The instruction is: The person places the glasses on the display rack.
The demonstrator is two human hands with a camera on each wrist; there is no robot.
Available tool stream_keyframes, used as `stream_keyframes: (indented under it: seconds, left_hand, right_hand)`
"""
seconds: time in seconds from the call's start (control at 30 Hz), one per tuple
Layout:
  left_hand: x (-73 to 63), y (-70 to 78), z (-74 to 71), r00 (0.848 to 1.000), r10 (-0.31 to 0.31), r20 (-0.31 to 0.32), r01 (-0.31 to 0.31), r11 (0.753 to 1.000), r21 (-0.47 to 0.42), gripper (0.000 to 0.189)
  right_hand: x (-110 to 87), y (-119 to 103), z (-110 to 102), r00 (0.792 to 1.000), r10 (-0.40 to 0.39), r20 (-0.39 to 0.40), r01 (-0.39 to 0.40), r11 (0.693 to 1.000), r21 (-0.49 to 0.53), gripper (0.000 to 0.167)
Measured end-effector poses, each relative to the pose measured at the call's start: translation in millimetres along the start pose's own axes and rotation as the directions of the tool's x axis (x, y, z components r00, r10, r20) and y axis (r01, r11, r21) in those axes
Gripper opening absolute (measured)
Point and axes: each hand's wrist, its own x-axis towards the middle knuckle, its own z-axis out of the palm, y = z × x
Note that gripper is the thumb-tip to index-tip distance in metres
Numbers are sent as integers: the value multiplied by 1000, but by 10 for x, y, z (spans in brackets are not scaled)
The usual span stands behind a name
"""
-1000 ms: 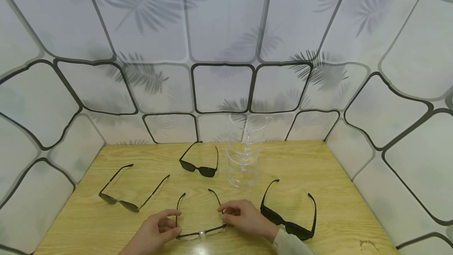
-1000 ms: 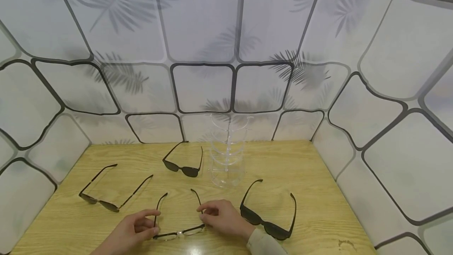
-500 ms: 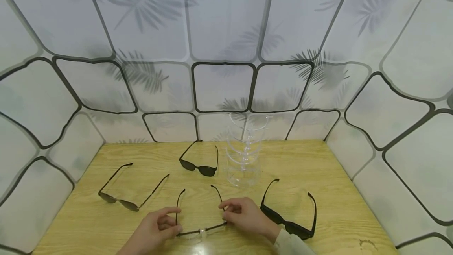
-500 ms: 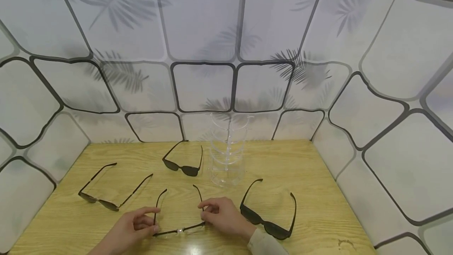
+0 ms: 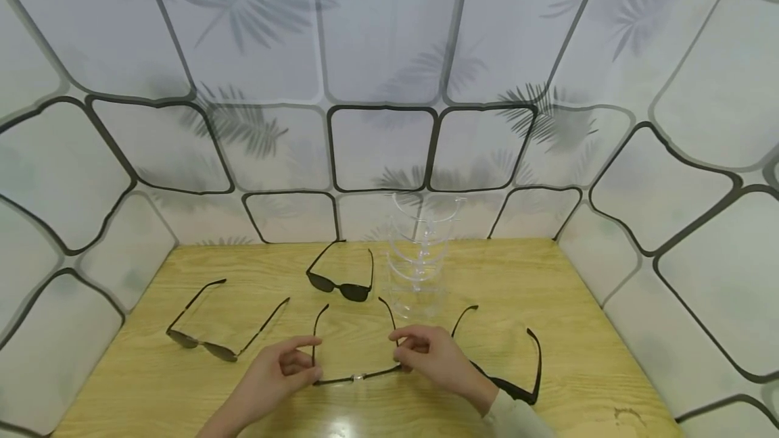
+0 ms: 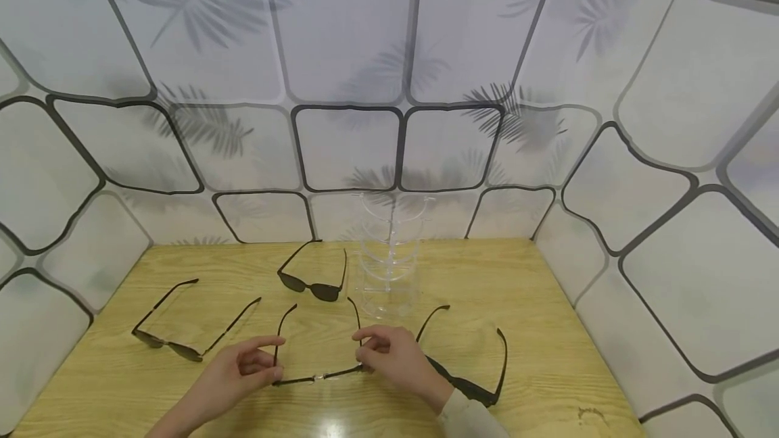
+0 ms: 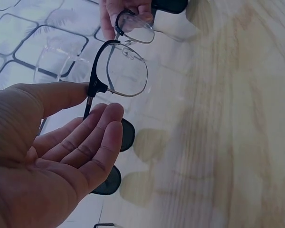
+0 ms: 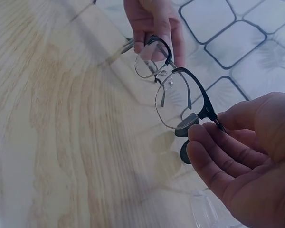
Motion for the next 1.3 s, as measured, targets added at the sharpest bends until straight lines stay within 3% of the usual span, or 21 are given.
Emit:
stream_keyframes:
  seconds: [0.23,0.7,1.1,1.3]
  left_hand:
    - [123,105,47,1000,9,-29,-9,1000,7,64]
    - [416,212,193,995,98,-15,-99,994,-49,55]
    - [660,287,352,992,127,1,-126,991,-49,50]
    - [817,310,454,990,143,-17,-143,988,-56,49]
  right_hand:
    - [-44,-9,-83,997,9,-72,-11,999,-33,38]
    - [-193,-100,-295,983,-9,-183,3,999,-33,36]
    - [-264,12,-499,973,-4,-229,0,1000,-16,40]
    - [-243,54,-625,957,3,-291,-13,999,-33,34]
